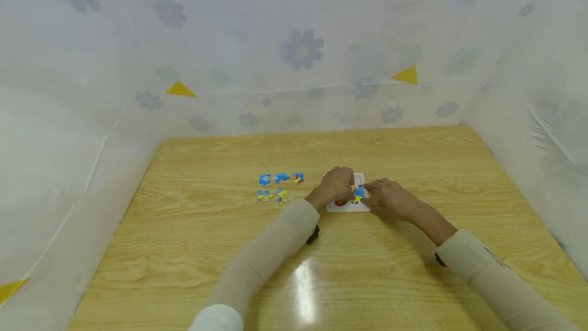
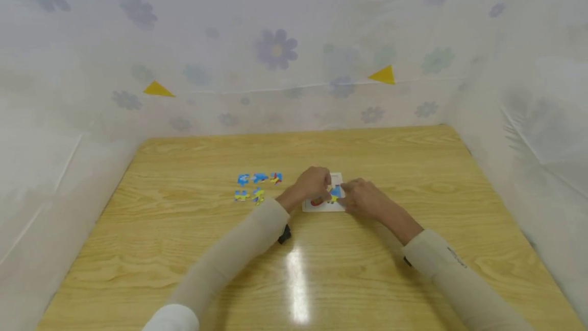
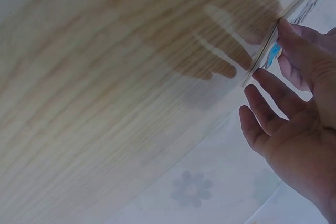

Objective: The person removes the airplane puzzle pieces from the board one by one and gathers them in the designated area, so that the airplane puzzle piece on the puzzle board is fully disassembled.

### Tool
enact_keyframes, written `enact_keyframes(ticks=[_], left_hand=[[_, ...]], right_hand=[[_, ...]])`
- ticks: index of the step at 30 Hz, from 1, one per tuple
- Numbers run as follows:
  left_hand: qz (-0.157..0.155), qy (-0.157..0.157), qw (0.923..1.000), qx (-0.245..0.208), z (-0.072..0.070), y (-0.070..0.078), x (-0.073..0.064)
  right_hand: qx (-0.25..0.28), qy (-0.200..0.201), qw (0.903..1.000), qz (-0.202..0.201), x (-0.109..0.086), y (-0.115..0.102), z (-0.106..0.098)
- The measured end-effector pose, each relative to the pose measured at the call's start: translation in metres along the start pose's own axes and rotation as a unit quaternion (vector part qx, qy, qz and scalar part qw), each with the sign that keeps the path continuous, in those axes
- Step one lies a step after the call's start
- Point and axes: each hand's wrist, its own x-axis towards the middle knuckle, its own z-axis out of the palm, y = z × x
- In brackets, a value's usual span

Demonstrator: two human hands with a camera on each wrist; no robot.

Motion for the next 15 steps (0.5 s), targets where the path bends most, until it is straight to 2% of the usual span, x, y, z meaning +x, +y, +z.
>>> enact_keyframes(ticks=[5, 9, 15], left_hand=[[-0.002, 0.003, 1.0, 0.0, 0.001, 0.0005, 0.0006], [0.018, 0.018, 0.9997, -0.002, 0.0018, -0.0025, 0.0027], [0.048, 0.048, 0.9973, -0.03, 0.0, -0.005, 0.0028]], right_hand=[[0.004, -0.005, 0.9999, 0.009, -0.0005, -0.0013, -0.0011], [0.008, -0.007, 0.9998, 0.017, 0.0002, -0.0015, -0.0009], [0.01, 0.002, 0.9999, 0.012, 0.0008, -0.0013, -0.0003]])
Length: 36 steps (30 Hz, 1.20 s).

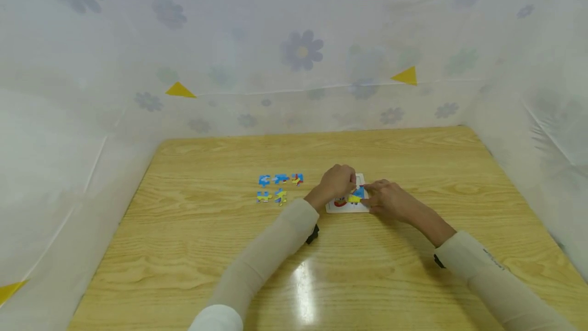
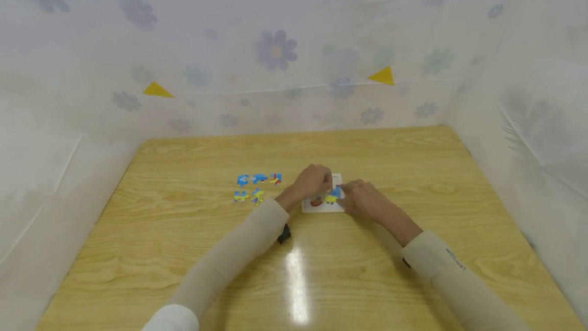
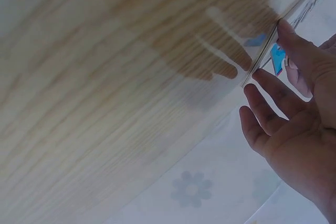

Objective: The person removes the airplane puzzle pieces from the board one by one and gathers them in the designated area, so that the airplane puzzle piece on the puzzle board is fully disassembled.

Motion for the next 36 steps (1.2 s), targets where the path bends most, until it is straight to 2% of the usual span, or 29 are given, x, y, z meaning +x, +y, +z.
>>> enact_keyframes(ticks=[10, 14, 20, 26, 36], left_hand=[[0.024, 0.005, 0.9997, -0.007, -0.002, -0.002, -0.003], [0.031, -0.001, 0.9994, -0.018, -0.006, -0.003, -0.006], [0.058, -0.009, 0.9974, -0.041, -0.017, -0.01, -0.015], [0.064, -0.017, 0.9959, -0.062, -0.03, -0.026, -0.028], [0.042, -0.018, 0.995, -0.089, -0.04, -0.065, -0.048]], right_hand=[[0.007, -0.007, 1.0, 0.001, -0.001, -0.003, -0.003], [0.01, -0.006, 0.9999, -0.004, 0.0, -0.003, -0.004], [0.005, -0.001, 1.0, -0.005, 0.0, -0.003, -0.003], [0.004, -0.007, 1.0, 0.004, 0.001, -0.004, -0.005], [-0.003, -0.022, 0.9997, 0.006, 0.002, -0.004, -0.004]])
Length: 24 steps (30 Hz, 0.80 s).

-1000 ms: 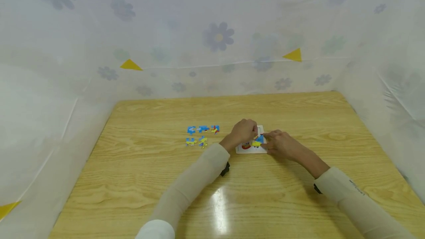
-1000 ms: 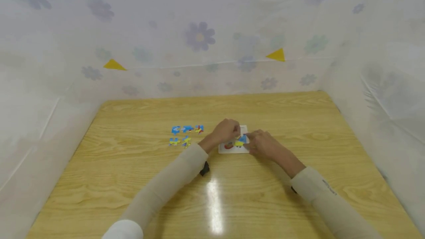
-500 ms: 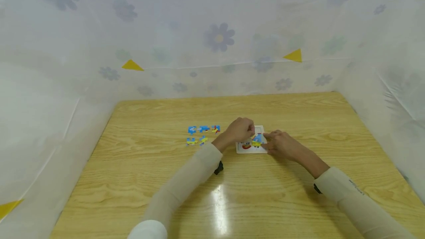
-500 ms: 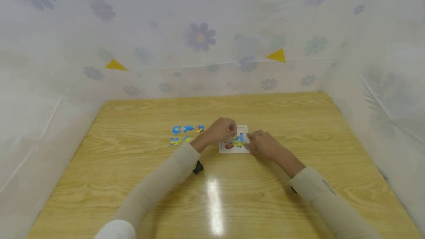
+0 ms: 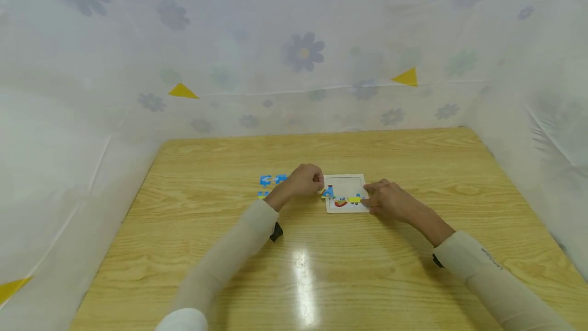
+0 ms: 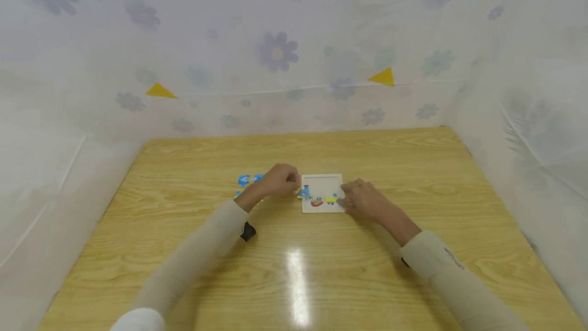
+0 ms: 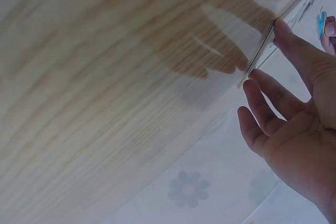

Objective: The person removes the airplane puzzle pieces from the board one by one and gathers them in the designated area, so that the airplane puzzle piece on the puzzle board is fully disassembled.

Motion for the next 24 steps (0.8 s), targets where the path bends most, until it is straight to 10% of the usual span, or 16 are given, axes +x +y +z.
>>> enact_keyframes(ticks=[24], left_hand=[[-0.026, -0.039, 0.9988, -0.016, -0.025, -0.044, -0.024]], right_hand=[[0.01, -0.015, 0.9996, 0.021, -0.001, -0.001, -0.001]])
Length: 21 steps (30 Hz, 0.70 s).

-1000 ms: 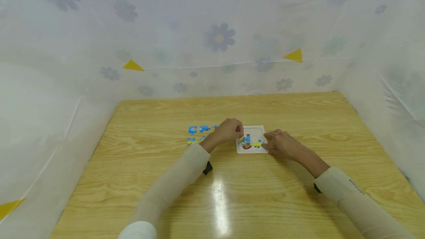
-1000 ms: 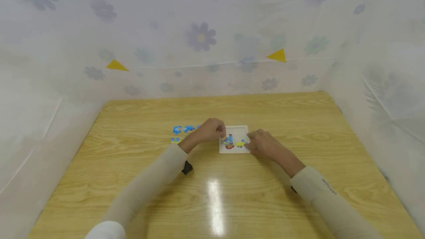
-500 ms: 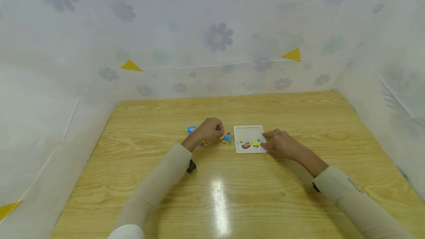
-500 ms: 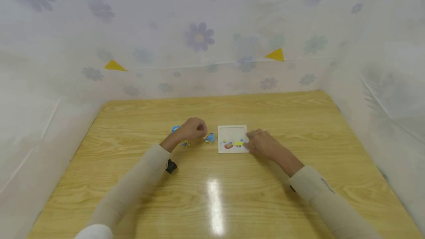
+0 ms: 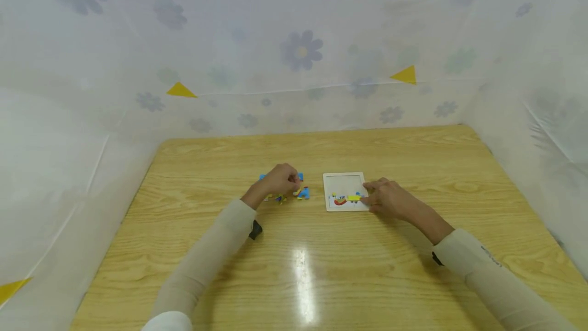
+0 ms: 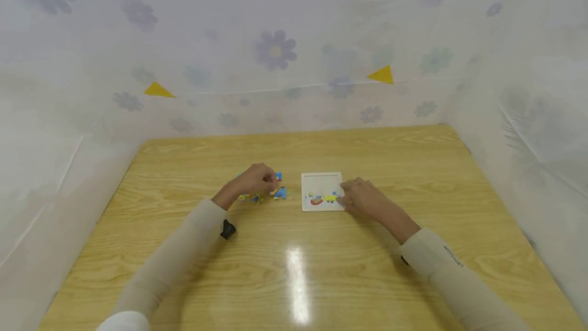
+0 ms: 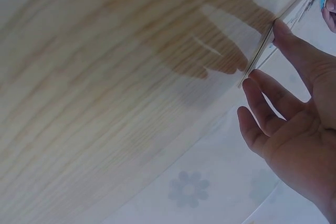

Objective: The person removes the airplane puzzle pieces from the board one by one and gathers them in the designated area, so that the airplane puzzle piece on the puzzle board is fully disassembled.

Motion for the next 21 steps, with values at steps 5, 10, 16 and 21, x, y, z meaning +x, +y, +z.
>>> enact_keyframes(ticks=[5, 10, 16, 21], left_hand=[[-0.011, 0.0, 0.9999, 0.009, -0.002, 0.0007, -0.0021], [-0.025, 0.002, 0.9993, 0.027, -0.0016, 0.0003, -0.0011], [-0.043, 0.005, 0.9985, 0.034, 0.0021, -0.0017, 0.0019], [-0.056, 0.004, 0.9977, 0.037, 0.0021, -0.0016, 0.0013]], right_hand=[[-0.006, 0.002, 1.0, -0.006, -0.0015, 0.0004, -0.0003], [-0.006, 0.001, 1.0, -0.001, -0.0031, 0.0006, 0.0005], [0.001, 0.0, 1.0, 0.005, -0.0045, -0.0002, 0.0012], [0.002, -0.002, 1.0, 0.008, -0.0044, -0.0005, 0.0014]])
